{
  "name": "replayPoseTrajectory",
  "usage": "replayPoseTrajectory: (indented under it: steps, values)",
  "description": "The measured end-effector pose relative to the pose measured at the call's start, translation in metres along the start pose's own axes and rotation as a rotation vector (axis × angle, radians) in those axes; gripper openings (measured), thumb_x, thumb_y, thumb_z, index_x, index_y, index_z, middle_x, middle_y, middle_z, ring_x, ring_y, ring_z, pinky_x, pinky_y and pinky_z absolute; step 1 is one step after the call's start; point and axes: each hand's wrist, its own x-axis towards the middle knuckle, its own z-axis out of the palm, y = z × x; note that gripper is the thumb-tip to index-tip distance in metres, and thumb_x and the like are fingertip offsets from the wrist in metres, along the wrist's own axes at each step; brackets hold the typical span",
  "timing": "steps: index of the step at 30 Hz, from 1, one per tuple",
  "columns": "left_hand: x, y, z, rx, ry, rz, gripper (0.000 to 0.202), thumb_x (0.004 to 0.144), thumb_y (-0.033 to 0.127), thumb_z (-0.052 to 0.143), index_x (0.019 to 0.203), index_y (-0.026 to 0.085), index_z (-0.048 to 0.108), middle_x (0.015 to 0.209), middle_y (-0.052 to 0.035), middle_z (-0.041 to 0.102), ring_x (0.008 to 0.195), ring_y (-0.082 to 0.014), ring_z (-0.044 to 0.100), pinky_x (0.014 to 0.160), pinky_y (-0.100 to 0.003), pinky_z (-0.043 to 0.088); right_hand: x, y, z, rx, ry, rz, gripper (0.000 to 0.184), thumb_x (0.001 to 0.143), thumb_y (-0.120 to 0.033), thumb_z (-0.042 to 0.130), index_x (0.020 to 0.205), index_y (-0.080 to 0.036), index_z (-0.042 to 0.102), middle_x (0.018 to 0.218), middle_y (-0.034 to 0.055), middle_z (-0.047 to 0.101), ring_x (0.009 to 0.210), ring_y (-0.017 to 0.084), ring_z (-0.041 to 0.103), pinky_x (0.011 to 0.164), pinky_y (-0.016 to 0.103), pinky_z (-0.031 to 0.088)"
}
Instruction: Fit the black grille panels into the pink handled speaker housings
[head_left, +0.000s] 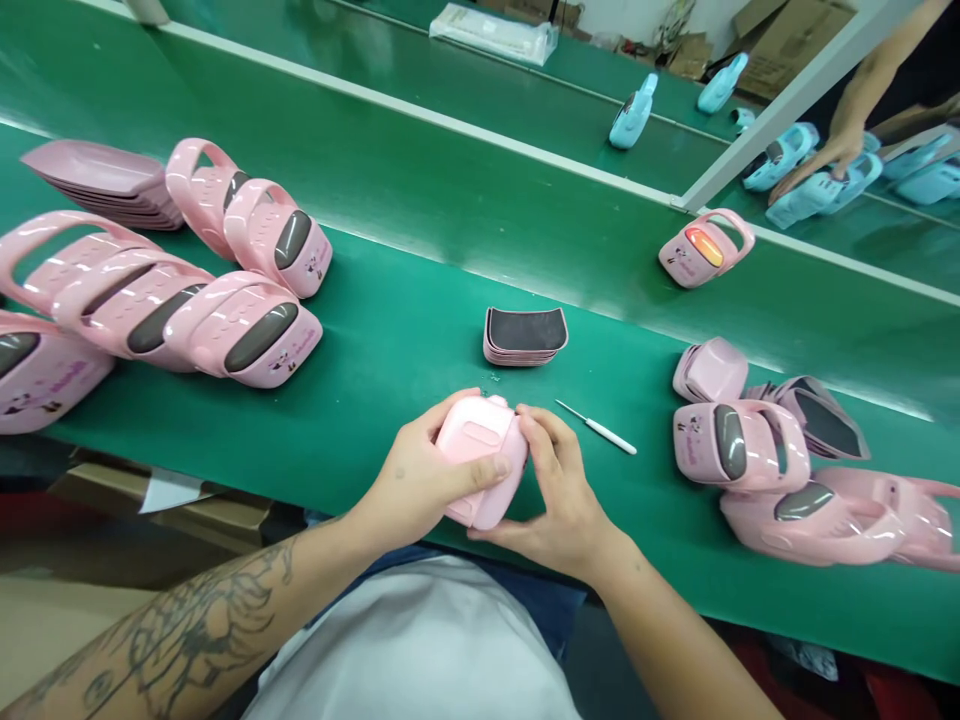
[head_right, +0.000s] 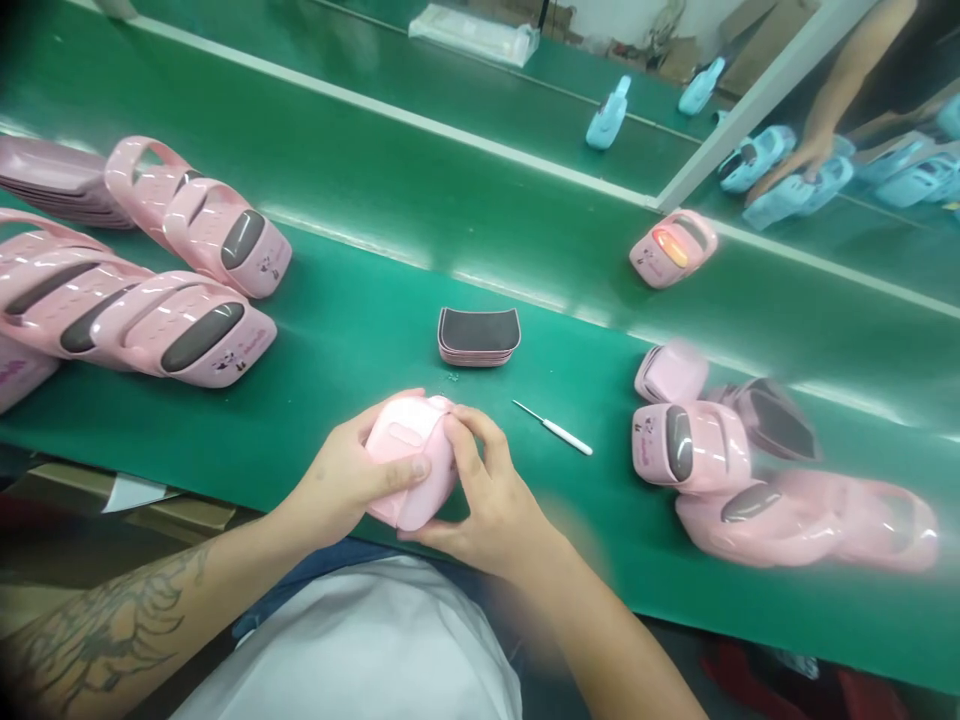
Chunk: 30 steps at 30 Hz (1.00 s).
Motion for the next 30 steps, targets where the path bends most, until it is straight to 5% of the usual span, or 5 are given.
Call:
replayPoseTrajectory:
  steps: [8,18,22,25,30]
  values:
    - [0.003,-0.007,-0.025,-0.149,-0.030,0.024,0.083,0.074,0.054,0.093,0.144,0.021,0.062,0.145,-0.0165,0.069,0.129,-0.0392,0.067,0.094,-0.040,0.059,-0.050,0.075,-0.047,-0.550,-0.103,0.455,0.045,0.108,-0.047,0.052,0.137,-0.018,0.070,0.106,0.0142,0.071,0.092,0.030,0.070,0.082,0.044,0.059]
    - [0.005,0.003,-0.013,-0.211,0.030,-0.039,0.079,0.072,0.056,0.094,0.134,0.016,0.066,0.127,-0.0169,0.077,0.120,-0.0389,0.072,0.090,-0.042,0.062,-0.005,0.109,-0.050,-0.689,0.067,0.731,0.044,0.105,-0.029,0.048,0.139,-0.008,0.067,0.103,0.0196,0.073,0.083,0.031,0.070,0.065,0.039,0.052]
    - [0.002,0.001,-0.012,-0.175,0.021,-0.008,0.083,0.075,0.055,0.093,0.142,0.019,0.061,0.141,-0.0171,0.071,0.128,-0.0380,0.068,0.096,-0.041,0.059,0.003,0.073,-0.050,-0.519,0.015,0.571,0.055,0.106,-0.047,0.054,0.150,-0.014,0.058,0.135,0.0225,0.067,0.122,0.036,0.069,0.097,0.051,0.060]
    - [0.000,0.000,-0.008,-0.126,0.010,0.008,0.087,0.073,0.054,0.095,0.145,0.021,0.057,0.148,-0.0164,0.066,0.133,-0.0375,0.064,0.100,-0.042,0.056,0.008,0.025,-0.039,-0.051,-0.149,0.236,0.111,0.089,-0.069,0.075,0.171,-0.020,0.017,0.167,0.0217,0.042,0.150,0.035,0.052,0.115,0.051,0.055]
    - [-0.001,0.001,-0.006,-0.066,0.023,0.003,0.096,0.068,0.051,0.099,0.148,0.023,0.055,0.143,-0.0138,0.069,0.129,-0.0339,0.065,0.100,-0.040,0.056,0.025,-0.015,-0.012,0.060,-0.251,0.050,0.142,0.076,-0.054,0.094,0.173,-0.022,-0.004,0.173,0.0250,0.031,0.162,0.041,0.033,0.126,0.065,0.042]
